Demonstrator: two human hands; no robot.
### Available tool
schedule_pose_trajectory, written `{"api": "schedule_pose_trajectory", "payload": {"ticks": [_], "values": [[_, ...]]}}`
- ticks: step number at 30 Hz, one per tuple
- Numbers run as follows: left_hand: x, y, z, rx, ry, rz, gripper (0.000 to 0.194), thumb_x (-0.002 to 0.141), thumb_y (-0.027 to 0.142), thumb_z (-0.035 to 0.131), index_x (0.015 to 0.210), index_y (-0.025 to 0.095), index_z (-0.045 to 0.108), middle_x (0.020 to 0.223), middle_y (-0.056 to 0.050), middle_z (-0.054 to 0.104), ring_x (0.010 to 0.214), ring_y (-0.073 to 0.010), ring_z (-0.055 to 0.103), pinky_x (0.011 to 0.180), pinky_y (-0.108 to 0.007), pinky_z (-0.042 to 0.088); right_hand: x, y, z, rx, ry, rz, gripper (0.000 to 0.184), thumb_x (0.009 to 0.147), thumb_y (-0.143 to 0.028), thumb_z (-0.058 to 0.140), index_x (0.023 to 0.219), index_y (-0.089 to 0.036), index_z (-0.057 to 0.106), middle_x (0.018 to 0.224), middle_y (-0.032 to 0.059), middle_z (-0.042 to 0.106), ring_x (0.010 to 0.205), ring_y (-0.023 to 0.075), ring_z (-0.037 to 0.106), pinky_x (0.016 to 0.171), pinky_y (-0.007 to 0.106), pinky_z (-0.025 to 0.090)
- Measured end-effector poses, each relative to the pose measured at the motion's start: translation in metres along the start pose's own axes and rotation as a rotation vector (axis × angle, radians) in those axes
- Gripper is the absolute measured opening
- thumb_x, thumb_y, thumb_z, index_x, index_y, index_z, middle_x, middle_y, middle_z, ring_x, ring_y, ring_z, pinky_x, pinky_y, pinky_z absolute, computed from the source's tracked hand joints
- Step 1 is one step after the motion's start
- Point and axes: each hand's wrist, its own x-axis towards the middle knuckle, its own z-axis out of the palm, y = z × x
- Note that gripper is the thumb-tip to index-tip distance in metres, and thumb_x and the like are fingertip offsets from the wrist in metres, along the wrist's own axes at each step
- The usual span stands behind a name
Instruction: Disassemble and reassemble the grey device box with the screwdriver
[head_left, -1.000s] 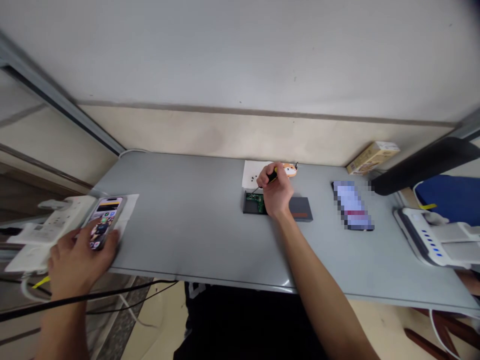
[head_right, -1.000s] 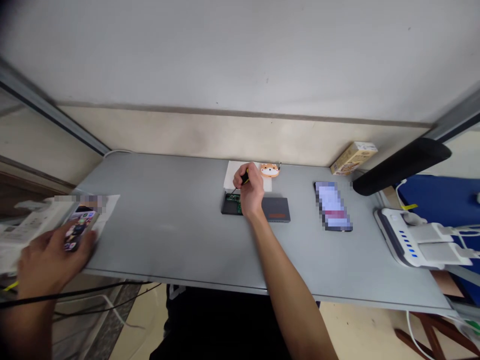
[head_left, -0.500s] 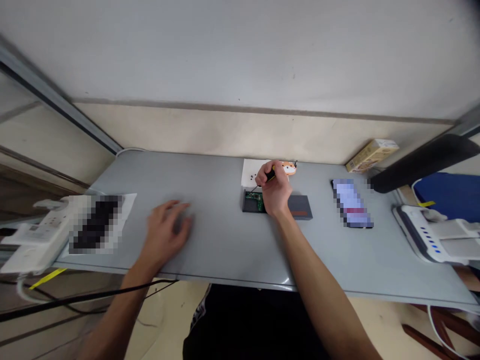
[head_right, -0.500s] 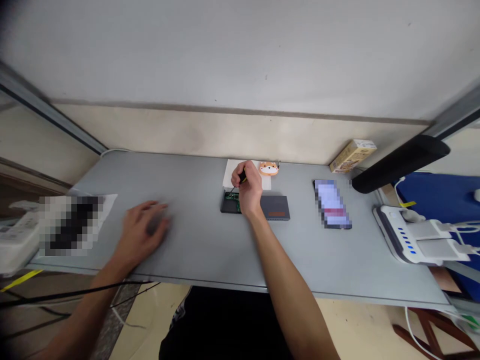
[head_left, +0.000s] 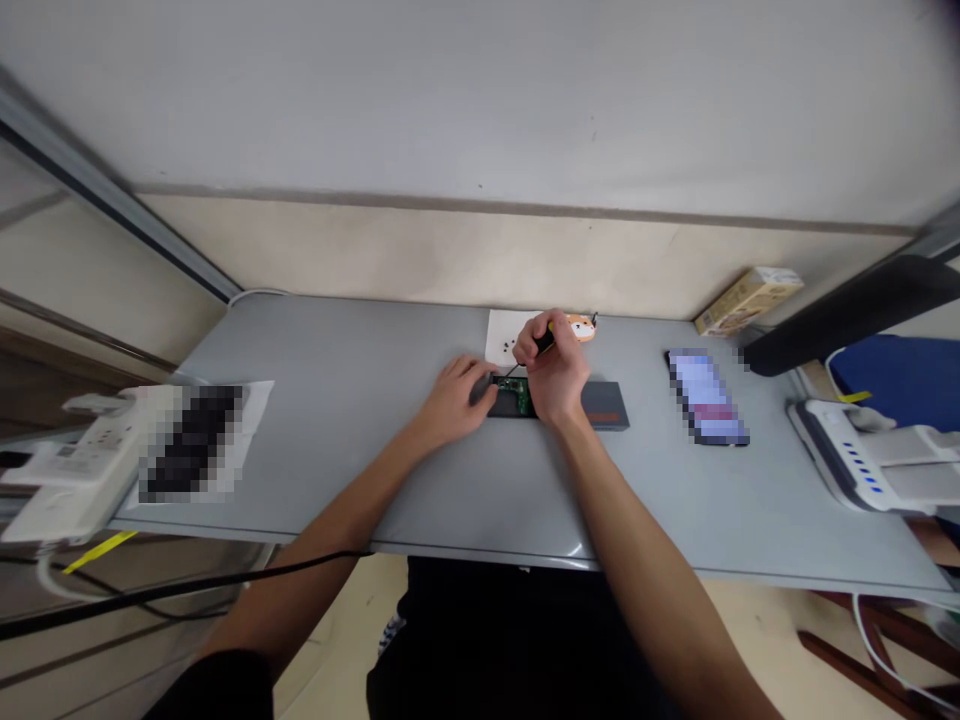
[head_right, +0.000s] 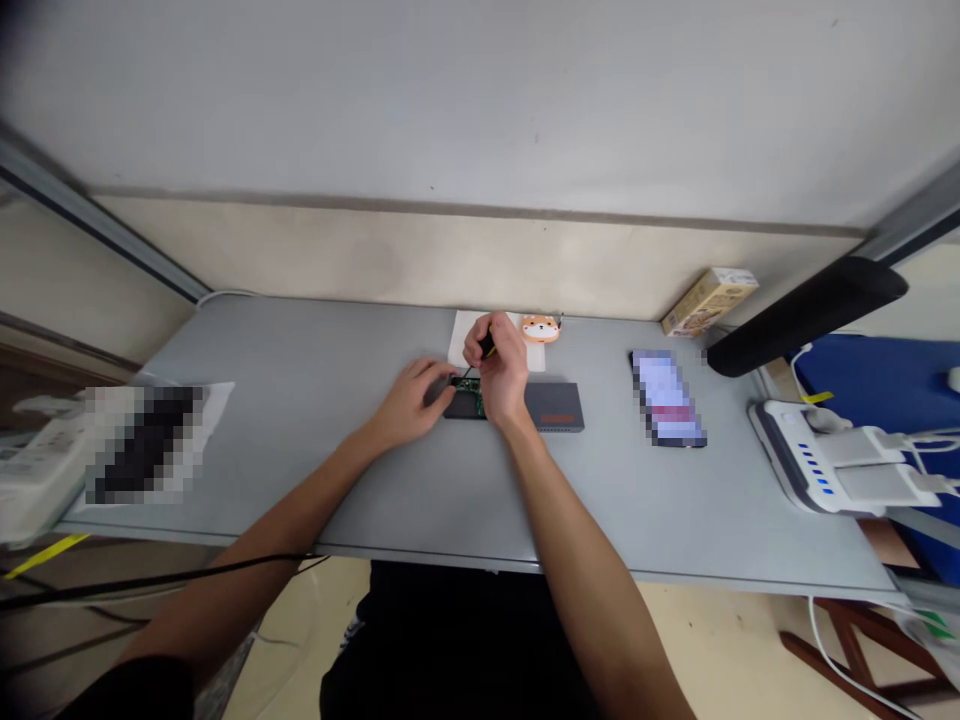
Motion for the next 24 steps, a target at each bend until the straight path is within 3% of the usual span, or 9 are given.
{"api": "schedule_pose_trajectory", "payload": {"ticks": [7,14,24], "values": [[0.01,0.005,-0.005,0.052,-0.102,0.003,0.02,0.092,0.021,0.055,0.109,0.023,0.065,0.108,-0.007,0.064,0.1,-0.0232,0.062,0.098,-0.043,0.049,-0.002,-0.001,0.002,-0.049,0.01,0.027,0.038,0.097,-0.053,0.055,0.074,-0.024,0.045,0.071,-0.0018,0.033,0.058,0.0125,0.035,0.052,0.028,0.036],[0.005,0.006,0.006,0.068,-0.012,-0.03,0.017,0.093,0.024,0.056,0.109,0.022,0.062,0.108,-0.005,0.068,0.105,-0.0245,0.062,0.098,-0.044,0.044,-0.003,0.002,0.003,-0.057,-0.005,0.011,0.037,0.095,-0.054,0.057,0.075,-0.024,0.049,0.072,-0.0009,0.036,0.06,0.013,0.037,0.055,0.029,0.037],[0.005,0.008,0.005,0.053,-0.038,-0.045,0.016,0.094,0.026,0.053,0.107,0.022,0.062,0.107,-0.006,0.07,0.103,-0.0243,0.063,0.098,-0.043,0.044,-0.003,0.003,0.002,-0.096,0.013,-0.005,0.039,0.096,-0.058,0.056,0.076,-0.025,0.049,0.074,0.0002,0.041,0.061,0.0142,0.041,0.058,0.031,0.043]]}}
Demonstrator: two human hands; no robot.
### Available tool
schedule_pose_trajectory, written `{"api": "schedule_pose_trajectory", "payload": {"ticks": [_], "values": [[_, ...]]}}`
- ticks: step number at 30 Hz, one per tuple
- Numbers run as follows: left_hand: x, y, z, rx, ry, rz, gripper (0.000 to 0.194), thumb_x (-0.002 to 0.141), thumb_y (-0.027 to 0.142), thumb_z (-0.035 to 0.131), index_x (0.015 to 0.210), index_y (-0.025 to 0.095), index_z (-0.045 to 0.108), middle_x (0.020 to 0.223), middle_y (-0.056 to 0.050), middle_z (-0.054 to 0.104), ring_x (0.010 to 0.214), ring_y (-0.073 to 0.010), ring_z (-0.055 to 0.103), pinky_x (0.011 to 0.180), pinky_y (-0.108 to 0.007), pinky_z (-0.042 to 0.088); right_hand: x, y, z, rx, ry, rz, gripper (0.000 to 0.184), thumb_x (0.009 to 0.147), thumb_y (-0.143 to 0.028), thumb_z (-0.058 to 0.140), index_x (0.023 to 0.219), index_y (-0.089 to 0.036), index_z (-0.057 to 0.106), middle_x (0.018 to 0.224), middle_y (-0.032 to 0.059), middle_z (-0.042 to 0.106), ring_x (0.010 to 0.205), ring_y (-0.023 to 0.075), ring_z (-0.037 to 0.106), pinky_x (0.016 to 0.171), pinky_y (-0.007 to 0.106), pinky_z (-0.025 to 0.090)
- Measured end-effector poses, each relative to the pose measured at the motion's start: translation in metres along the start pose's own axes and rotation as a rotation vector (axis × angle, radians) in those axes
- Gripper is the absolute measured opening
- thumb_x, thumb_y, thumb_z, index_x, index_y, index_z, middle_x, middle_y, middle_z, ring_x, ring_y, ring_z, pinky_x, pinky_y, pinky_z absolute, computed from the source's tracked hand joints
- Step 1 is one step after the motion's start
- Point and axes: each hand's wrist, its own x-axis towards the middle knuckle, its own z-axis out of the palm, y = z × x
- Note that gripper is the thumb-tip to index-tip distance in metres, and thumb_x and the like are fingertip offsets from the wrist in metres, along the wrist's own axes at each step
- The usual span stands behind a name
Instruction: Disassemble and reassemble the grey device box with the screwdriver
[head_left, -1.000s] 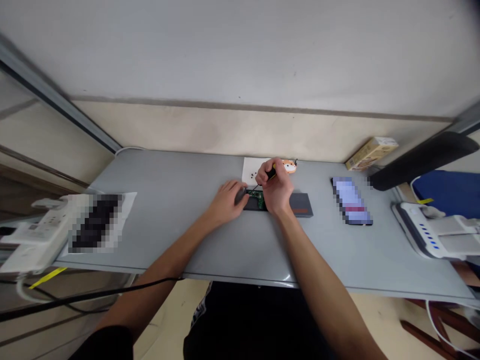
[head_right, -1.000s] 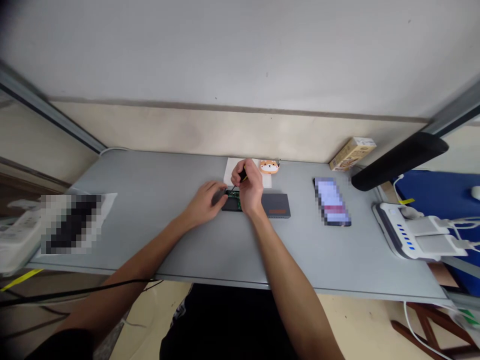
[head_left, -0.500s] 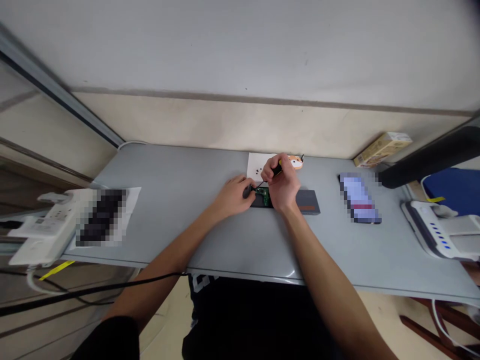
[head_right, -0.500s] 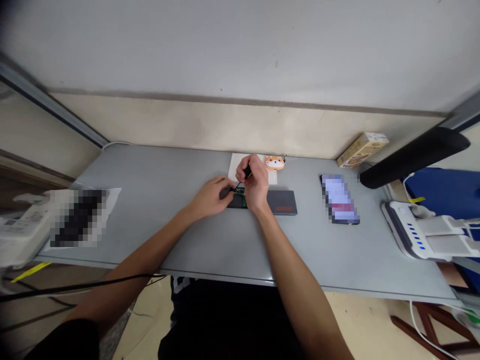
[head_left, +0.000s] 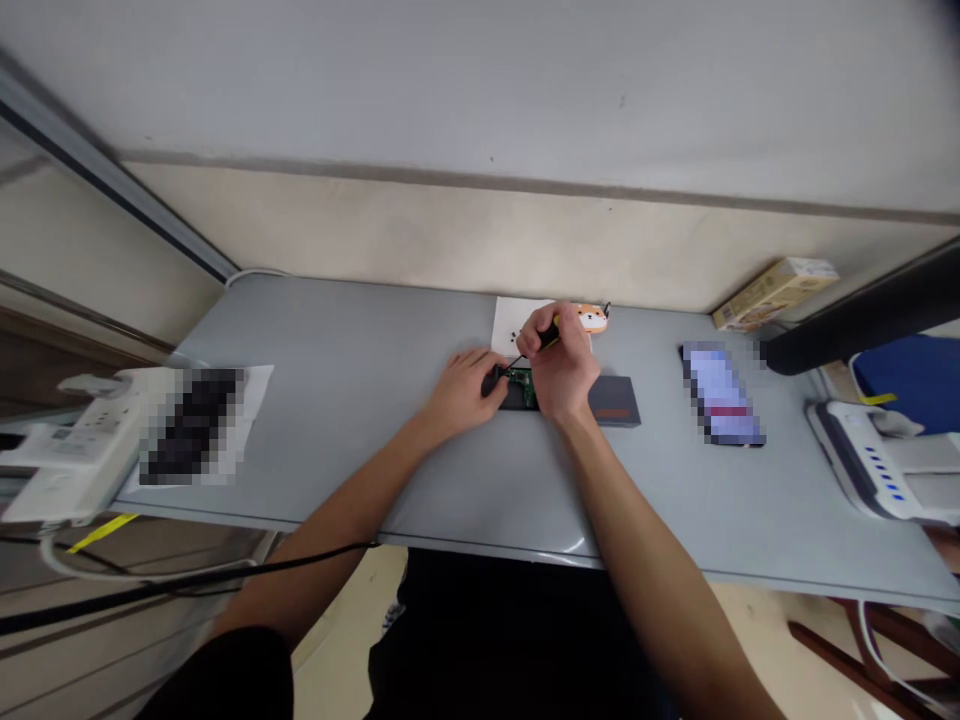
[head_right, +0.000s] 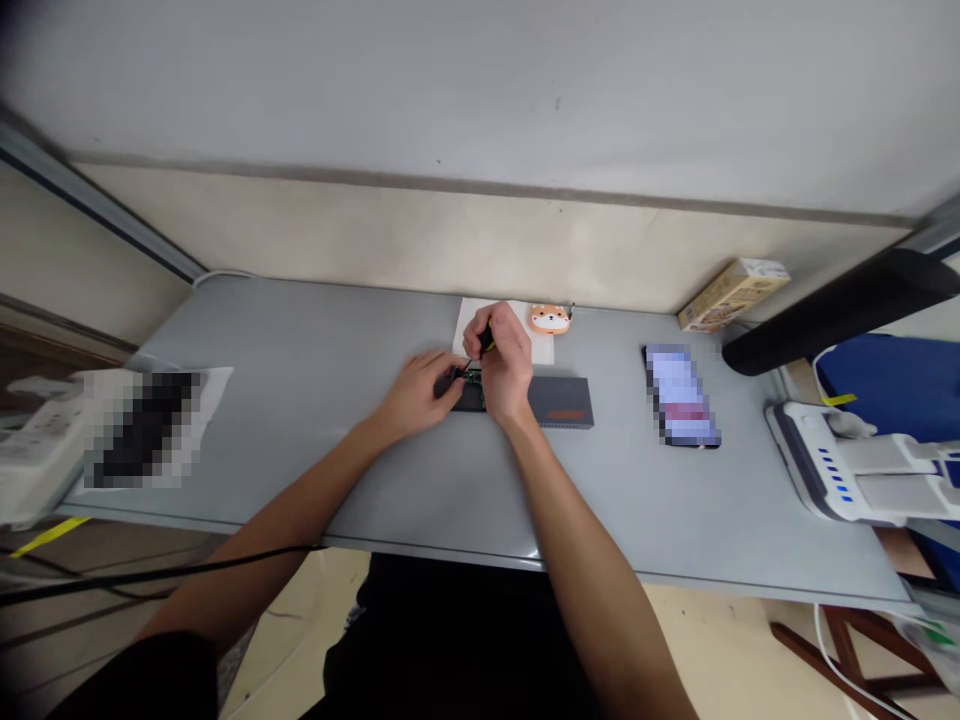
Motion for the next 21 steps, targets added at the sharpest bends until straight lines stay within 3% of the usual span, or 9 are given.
{"api": "schedule_pose_trajectory", "payload": {"ticks": [13,17,21], "values": [[-0.0006,-0.0028,0.0012,0.006,0.0,-0.012,0.022,0.096,0.028,0.053,0.116,0.022,0.061,0.115,-0.007,0.07,0.109,-0.0252,0.064,0.099,-0.042,0.044,0.0014,0.0,0.0004,-0.039,0.022,-0.016,0.04,0.094,-0.058,0.058,0.074,-0.024,0.051,0.075,0.0011,0.042,0.062,0.0144,0.039,0.056,0.031,0.038],[-0.0001,-0.0033,0.0012,0.015,0.004,0.004,0.02,0.094,0.026,0.055,0.112,0.02,0.062,0.105,-0.007,0.07,0.101,-0.0249,0.065,0.094,-0.042,0.044,0.0008,-0.0024,-0.0006,0.018,-0.008,-0.017,0.037,0.096,-0.054,0.057,0.075,-0.024,0.051,0.074,0.0005,0.041,0.062,0.0136,0.039,0.057,0.03,0.038],[-0.0004,-0.0019,-0.0002,0.023,0.012,0.015,0.016,0.095,0.025,0.053,0.109,0.021,0.062,0.108,-0.006,0.07,0.103,-0.0243,0.064,0.095,-0.041,0.044,0.0011,-0.0012,-0.0013,0.029,-0.03,-0.002,0.038,0.096,-0.055,0.058,0.076,-0.024,0.051,0.073,0.0001,0.039,0.061,0.0136,0.038,0.057,0.03,0.039]]}}
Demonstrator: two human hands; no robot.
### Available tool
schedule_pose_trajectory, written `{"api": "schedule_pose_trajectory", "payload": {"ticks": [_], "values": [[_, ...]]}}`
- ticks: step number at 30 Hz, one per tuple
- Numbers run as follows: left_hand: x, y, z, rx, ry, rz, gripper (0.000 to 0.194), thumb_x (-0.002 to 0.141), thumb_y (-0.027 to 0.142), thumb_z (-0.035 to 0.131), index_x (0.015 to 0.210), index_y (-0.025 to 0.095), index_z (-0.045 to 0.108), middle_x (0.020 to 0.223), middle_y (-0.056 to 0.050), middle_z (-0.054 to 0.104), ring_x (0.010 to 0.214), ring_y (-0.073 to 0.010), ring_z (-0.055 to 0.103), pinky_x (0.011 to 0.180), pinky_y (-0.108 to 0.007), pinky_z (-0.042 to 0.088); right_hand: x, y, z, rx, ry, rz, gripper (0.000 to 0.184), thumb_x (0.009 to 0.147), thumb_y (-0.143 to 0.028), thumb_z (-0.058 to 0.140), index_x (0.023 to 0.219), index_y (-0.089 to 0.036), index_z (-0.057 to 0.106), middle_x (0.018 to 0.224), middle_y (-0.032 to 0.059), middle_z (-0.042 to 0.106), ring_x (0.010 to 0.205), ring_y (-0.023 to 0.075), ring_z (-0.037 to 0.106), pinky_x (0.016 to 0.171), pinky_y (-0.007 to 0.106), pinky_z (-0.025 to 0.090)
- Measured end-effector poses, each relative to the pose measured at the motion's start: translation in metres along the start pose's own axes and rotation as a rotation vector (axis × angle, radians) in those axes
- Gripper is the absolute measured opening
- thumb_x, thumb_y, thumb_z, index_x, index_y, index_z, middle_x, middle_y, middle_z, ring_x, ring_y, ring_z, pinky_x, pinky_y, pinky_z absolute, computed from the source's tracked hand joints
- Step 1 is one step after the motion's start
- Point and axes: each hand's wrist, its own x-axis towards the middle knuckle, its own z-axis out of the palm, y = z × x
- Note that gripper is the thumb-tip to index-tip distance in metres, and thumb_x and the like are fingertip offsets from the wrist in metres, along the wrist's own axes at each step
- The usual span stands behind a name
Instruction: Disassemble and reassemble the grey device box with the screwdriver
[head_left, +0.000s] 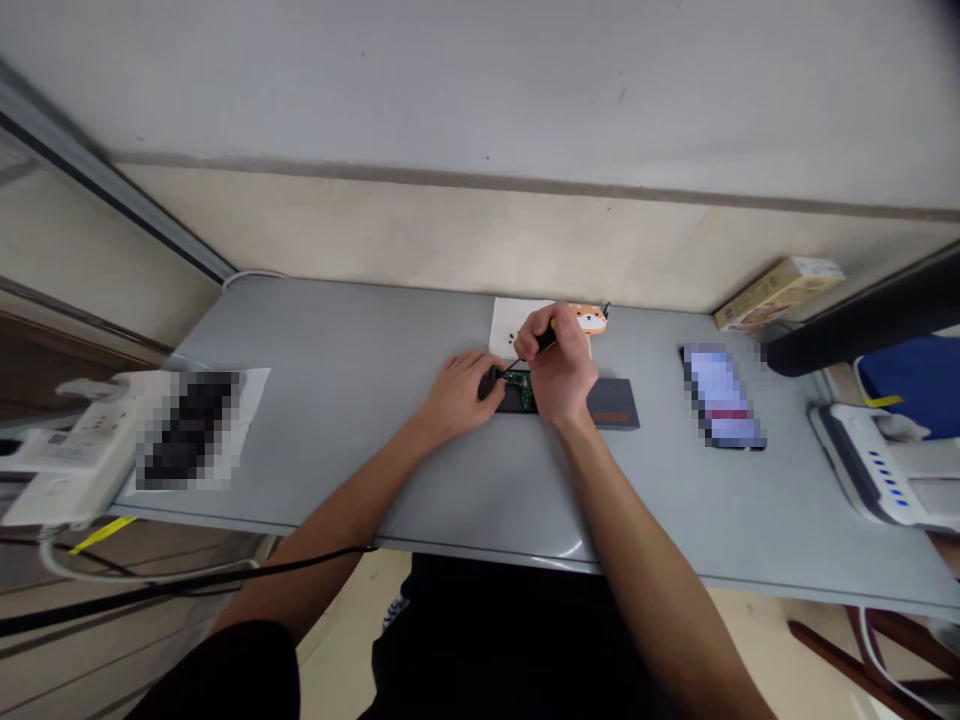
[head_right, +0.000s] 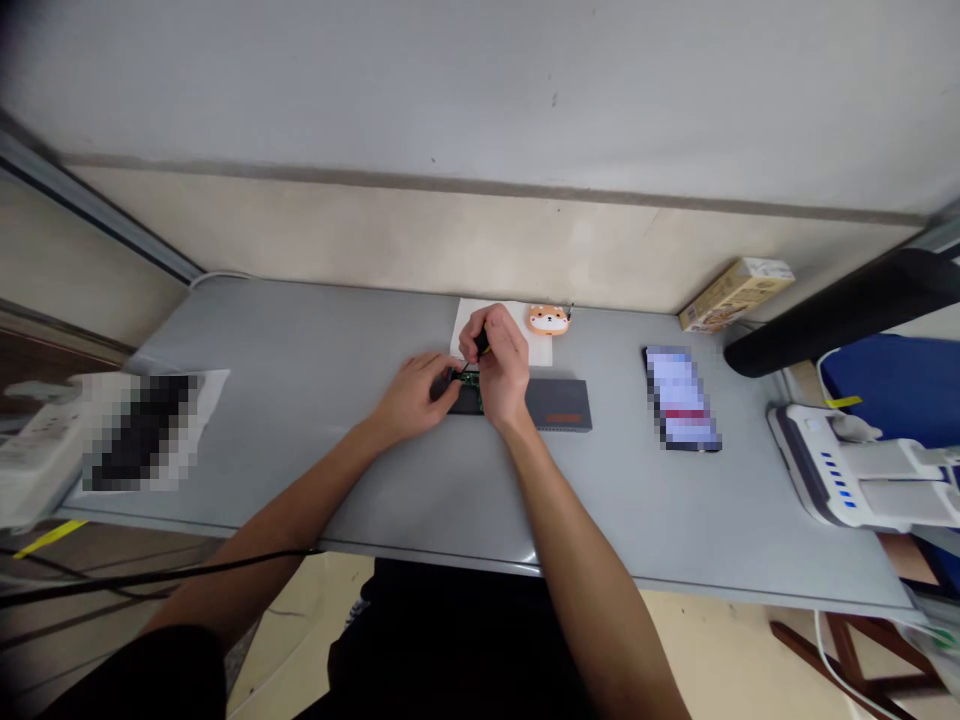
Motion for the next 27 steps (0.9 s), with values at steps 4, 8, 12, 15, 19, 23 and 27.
{"api": "schedule_pose_trajectory", "payload": {"ticks": [4,8,12,15,19,23,27], "values": [[-0.0003,0.0011,-0.0004,-0.002,-0.009,-0.01,0.016,0.095,0.025,0.053,0.109,0.022,0.061,0.108,-0.005,0.07,0.104,-0.0239,0.064,0.096,-0.041,0.044,0.0021,0.0014,-0.0015,0.003,0.001,-0.008,0.039,0.095,-0.056,0.059,0.076,-0.023,0.05,0.073,-0.0008,0.039,0.059,0.0125,0.038,0.055,0.029,0.037],[0.0004,-0.0008,0.0023,0.001,-0.007,0.006,0.015,0.096,0.026,0.052,0.109,0.023,0.061,0.109,-0.005,0.069,0.107,-0.0245,0.063,0.096,-0.041,0.043,0.0023,0.0013,-0.0012,-0.005,0.018,-0.007,0.04,0.095,-0.057,0.059,0.075,-0.024,0.049,0.072,-0.001,0.038,0.059,0.0123,0.038,0.054,0.029,0.037],[0.0005,-0.0023,0.005,-0.015,0.002,0.019,0.015,0.096,0.026,0.053,0.109,0.023,0.06,0.109,-0.005,0.069,0.105,-0.0238,0.063,0.095,-0.041,0.043,0.0002,0.0034,0.0005,-0.023,0.013,-0.01,0.04,0.094,-0.058,0.058,0.076,-0.024,0.049,0.072,-0.0009,0.038,0.059,0.0127,0.039,0.055,0.029,0.038],[-0.0001,-0.0016,0.0053,-0.018,0.01,0.015,0.015,0.098,0.028,0.052,0.109,0.023,0.06,0.111,-0.005,0.069,0.105,-0.0235,0.063,0.095,-0.041,0.044,-0.0012,0.0043,0.0023,-0.046,0.008,-0.008,0.041,0.094,-0.061,0.057,0.076,-0.024,0.049,0.071,-0.0012,0.037,0.059,0.0132,0.038,0.055,0.029,0.039],[-0.001,0.0,0.0048,-0.037,0.021,0.012,0.015,0.098,0.028,0.052,0.108,0.022,0.061,0.111,-0.005,0.07,0.106,-0.0234,0.063,0.098,-0.041,0.044,-0.002,0.0016,0.0045,-0.049,0.005,-0.01,0.042,0.093,-0.06,0.058,0.074,-0.024,0.047,0.072,-0.0011,0.036,0.059,0.0126,0.037,0.055,0.029,0.038],[-0.0012,0.001,0.0046,-0.051,0.025,0.007,0.014,0.097,0.027,0.053,0.107,0.022,0.062,0.11,-0.005,0.07,0.106,-0.0232,0.063,0.098,-0.041,0.044,-0.0019,-0.0001,0.0046,-0.041,0.014,-0.025,0.041,0.095,-0.057,0.058,0.074,-0.023,0.047,0.072,-0.0014,0.036,0.058,0.0115,0.038,0.054,0.028,0.037],[-0.0013,0.0013,0.0049,-0.045,0.03,0.008,0.016,0.096,0.028,0.053,0.108,0.022,0.062,0.11,-0.006,0.071,0.105,-0.0239,0.064,0.098,-0.042,0.045,-0.0019,0.0036,0.0037,-0.007,-0.009,-0.062,0.04,0.096,-0.054,0.059,0.074,-0.023,0.049,0.073,-0.0013,0.037,0.058,0.0111,0.04,0.054,0.028,0.037]]}}
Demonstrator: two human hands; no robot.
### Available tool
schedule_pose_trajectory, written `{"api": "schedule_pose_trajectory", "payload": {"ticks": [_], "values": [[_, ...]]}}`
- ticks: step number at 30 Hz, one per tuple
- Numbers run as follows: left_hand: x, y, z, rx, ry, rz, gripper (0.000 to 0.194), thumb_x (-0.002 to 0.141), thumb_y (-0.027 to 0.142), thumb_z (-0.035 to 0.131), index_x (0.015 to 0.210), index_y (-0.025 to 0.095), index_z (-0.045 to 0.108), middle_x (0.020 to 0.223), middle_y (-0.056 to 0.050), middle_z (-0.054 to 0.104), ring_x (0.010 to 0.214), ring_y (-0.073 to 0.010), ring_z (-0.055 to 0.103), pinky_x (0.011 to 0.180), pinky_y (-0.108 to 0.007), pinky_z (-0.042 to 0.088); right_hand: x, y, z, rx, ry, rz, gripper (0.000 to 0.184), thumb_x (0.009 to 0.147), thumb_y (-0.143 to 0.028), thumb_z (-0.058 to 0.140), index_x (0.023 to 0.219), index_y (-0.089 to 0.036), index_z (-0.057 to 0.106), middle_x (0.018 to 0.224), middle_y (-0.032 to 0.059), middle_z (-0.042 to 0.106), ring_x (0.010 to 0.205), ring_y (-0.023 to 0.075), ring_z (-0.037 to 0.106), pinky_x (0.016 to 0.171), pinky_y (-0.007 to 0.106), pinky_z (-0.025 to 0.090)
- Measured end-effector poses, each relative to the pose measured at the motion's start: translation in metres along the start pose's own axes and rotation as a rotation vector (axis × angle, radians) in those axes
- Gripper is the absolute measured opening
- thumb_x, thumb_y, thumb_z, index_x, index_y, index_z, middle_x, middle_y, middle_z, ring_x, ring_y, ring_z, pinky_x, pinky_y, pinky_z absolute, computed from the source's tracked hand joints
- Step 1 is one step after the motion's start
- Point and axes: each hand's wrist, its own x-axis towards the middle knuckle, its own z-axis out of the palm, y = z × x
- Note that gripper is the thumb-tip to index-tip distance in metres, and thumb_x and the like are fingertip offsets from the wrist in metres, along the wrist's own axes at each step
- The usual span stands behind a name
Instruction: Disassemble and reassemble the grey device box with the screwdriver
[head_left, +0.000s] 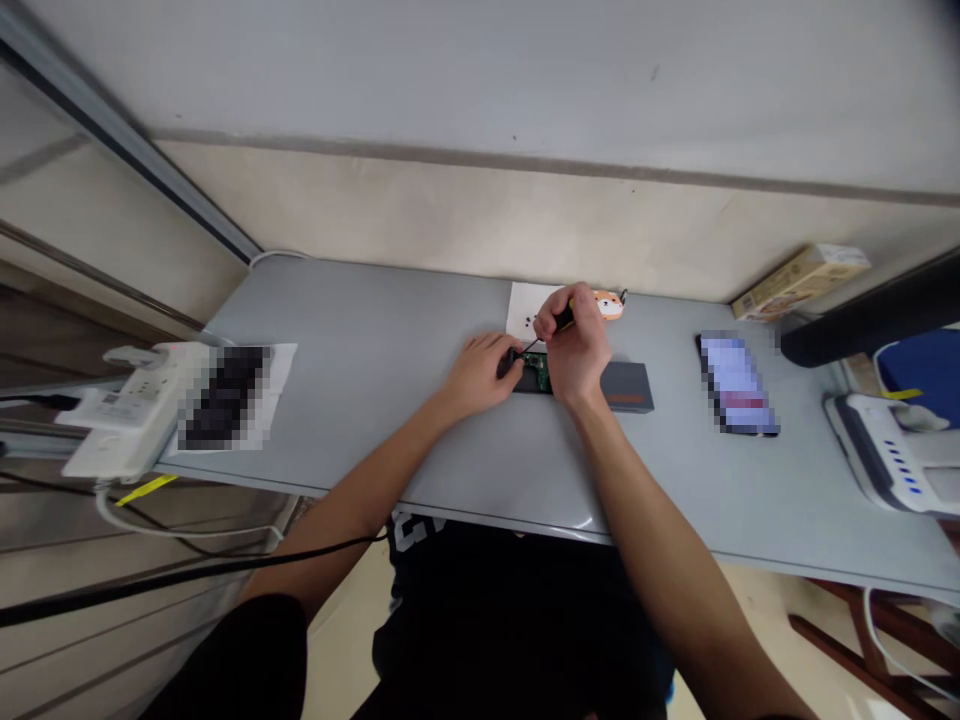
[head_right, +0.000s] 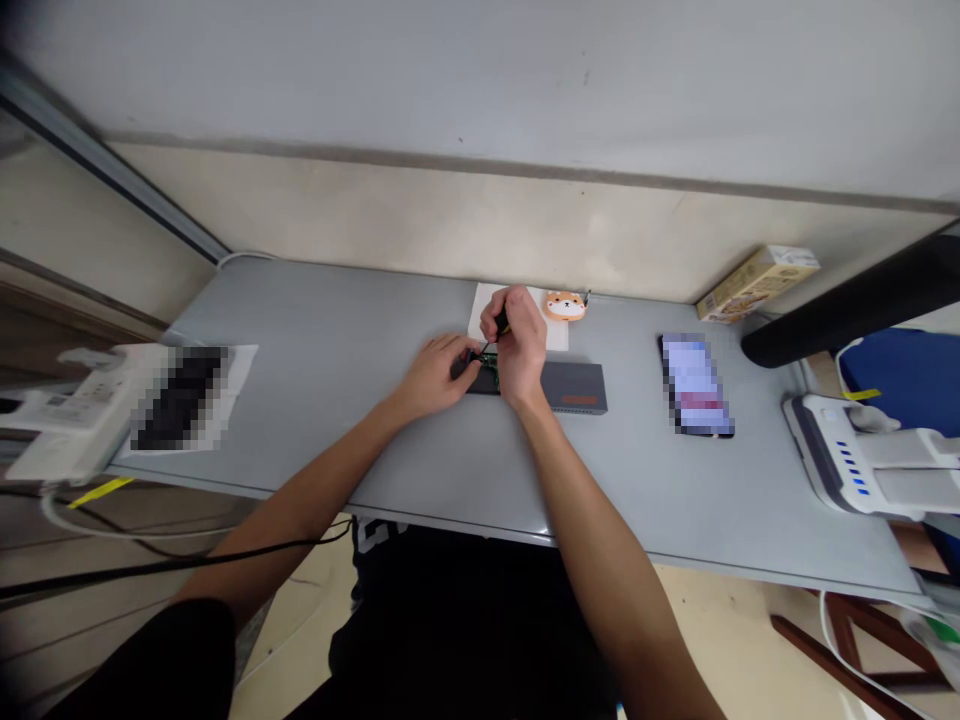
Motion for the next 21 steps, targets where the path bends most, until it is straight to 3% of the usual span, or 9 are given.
{"api": "schedule_pose_trajectory", "payload": {"ticks": [12,17,21], "values": [[-0.0006,-0.0026,0.0011,0.001,0.007,0.015,0.019,0.097,0.027,0.053,0.113,0.022,0.061,0.111,-0.005,0.07,0.108,-0.0237,0.063,0.1,-0.041,0.045,0.0015,-0.0005,-0.0008,-0.057,0.017,0.011,0.043,0.092,-0.061,0.06,0.074,-0.024,0.049,0.073,-0.0006,0.04,0.059,0.0127,0.039,0.053,0.029,0.036],[0.0001,-0.0002,-0.0004,0.028,-0.002,0.003,0.019,0.097,0.027,0.052,0.112,0.022,0.062,0.111,-0.006,0.07,0.107,-0.0237,0.064,0.1,-0.042,0.044,0.0006,0.0011,-0.0007,-0.005,-0.027,0.019,0.04,0.094,-0.056,0.061,0.075,-0.023,0.05,0.074,-0.001,0.04,0.059,0.012,0.038,0.053,0.029,0.034],[0.0007,0.0005,-0.0014,0.026,-0.006,0.003,0.019,0.096,0.027,0.052,0.111,0.021,0.062,0.111,-0.007,0.07,0.106,-0.0241,0.064,0.099,-0.042,0.045,0.0002,0.0,-0.0002,-0.043,0.018,0.017,0.042,0.093,-0.06,0.06,0.075,-0.024,0.049,0.075,-0.0007,0.041,0.059,0.0123,0.039,0.054,0.029,0.037]]}}
